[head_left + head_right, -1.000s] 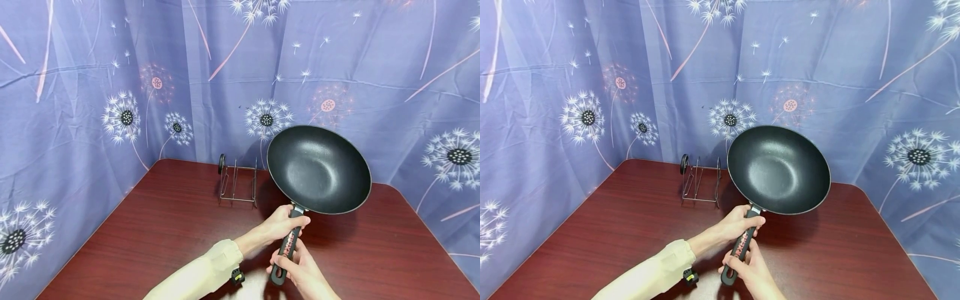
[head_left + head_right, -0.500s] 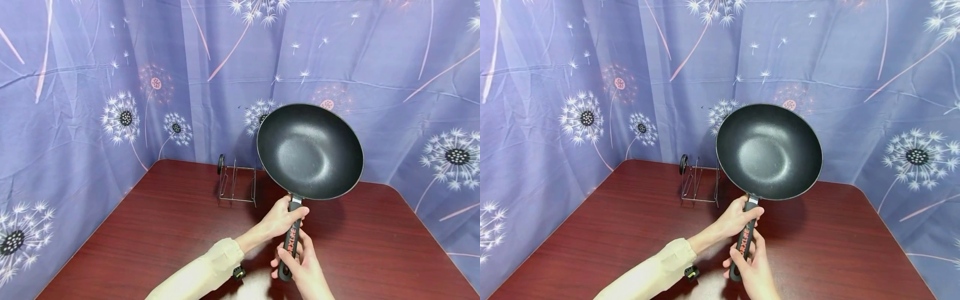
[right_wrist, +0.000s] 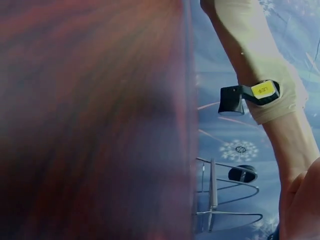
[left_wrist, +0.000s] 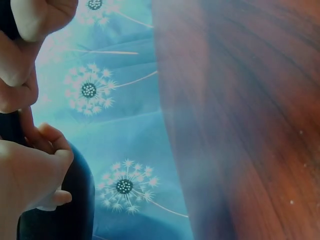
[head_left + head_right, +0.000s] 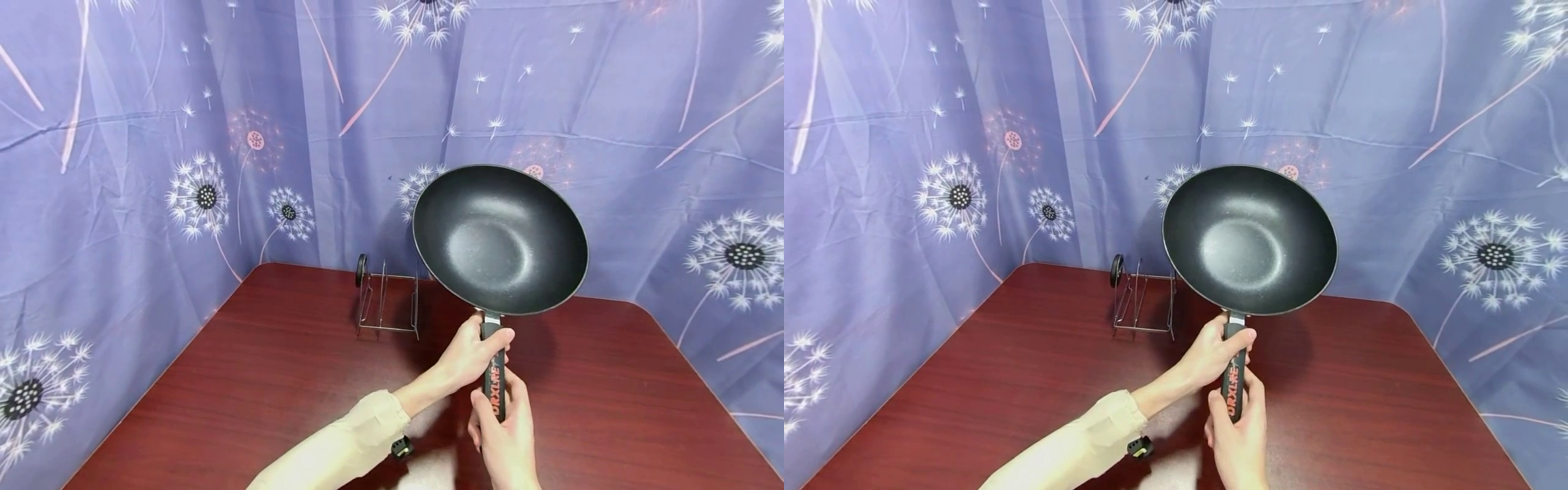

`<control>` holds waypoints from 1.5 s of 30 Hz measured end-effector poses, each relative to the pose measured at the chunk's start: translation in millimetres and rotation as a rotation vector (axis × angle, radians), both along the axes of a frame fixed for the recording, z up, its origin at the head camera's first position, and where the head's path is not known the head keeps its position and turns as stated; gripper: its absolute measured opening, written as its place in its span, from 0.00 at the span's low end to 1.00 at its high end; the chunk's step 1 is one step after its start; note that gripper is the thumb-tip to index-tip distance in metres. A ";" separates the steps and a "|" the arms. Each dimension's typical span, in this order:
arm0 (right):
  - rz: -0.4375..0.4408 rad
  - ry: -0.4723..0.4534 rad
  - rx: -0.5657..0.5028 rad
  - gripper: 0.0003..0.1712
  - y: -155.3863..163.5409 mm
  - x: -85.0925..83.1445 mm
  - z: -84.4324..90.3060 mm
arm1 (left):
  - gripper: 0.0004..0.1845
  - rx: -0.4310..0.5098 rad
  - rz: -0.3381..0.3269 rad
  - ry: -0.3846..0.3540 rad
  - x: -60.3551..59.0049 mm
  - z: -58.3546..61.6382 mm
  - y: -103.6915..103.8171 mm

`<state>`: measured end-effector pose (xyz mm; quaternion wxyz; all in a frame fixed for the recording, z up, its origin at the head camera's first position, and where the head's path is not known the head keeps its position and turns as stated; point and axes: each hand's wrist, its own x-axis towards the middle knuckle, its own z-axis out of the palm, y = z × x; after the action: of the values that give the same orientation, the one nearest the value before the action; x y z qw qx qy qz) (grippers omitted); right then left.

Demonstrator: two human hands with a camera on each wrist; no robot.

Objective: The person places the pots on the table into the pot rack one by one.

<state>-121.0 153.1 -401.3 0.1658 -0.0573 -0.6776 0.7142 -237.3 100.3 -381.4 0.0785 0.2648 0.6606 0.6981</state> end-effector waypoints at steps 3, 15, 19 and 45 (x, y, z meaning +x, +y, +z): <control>-0.020 0.023 0.005 0.22 -0.1 -1.7 1.0 | 0.12 0.043 0.008 -0.027 0.6 1.0 1.4; -0.050 0.079 0.047 0.23 4.3 -4.8 12.4 | 0.12 0.220 -0.045 -0.036 -0.4 13.5 -1.9; -0.056 0.076 0.048 0.24 6.8 -4.7 15.8 | 0.13 0.258 -0.099 -0.053 -0.9 18.1 -6.4; 0.060 0.192 0.050 0.23 15.5 -1.2 30.1 | 0.07 0.546 -0.311 -0.192 2.4 31.6 -22.7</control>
<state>-122.2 168.7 -371.2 0.2097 0.0359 -0.6776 0.7040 -234.9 77.6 -349.8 0.1721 0.3068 0.3903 0.8508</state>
